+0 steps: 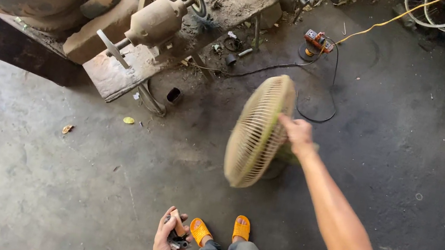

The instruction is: The person first holds a small blade against a spinning bench grinder wheel to grind it, then carries parts to a spot on the floor and sits down. They fit brake shoe components together by hand, using pliers to press and adjust parts while assembling the brake shoe assembly on the floor.

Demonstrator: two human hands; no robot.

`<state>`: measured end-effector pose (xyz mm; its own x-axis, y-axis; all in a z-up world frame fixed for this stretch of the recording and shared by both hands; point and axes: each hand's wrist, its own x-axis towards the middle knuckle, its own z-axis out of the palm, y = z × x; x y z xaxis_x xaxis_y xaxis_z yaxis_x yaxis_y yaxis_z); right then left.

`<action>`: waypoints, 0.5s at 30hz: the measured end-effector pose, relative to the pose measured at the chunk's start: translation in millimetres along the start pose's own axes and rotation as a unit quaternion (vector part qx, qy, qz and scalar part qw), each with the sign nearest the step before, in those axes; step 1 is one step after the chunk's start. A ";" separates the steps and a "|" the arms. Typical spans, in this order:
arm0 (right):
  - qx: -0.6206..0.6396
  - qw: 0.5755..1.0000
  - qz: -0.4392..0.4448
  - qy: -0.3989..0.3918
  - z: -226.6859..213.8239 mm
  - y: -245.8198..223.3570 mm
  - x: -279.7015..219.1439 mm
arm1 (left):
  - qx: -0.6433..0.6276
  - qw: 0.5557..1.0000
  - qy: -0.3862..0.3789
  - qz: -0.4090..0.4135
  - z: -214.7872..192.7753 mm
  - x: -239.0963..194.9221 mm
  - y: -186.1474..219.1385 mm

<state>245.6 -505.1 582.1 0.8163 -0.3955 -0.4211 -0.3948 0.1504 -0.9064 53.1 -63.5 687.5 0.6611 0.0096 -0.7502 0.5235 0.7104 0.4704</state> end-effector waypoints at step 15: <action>-0.182 0.946 0.064 0.259 -286.3 2.1 52.8 | 0.082 0.995 0.064 -0.001 10.6 12.1 -27.9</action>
<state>167.1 -785.1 567.5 0.4724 -0.8007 -0.3685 -0.6731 -0.0578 -0.7373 52.2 -90.6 670.3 0.5915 0.1059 -0.7993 0.6123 0.5860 0.5308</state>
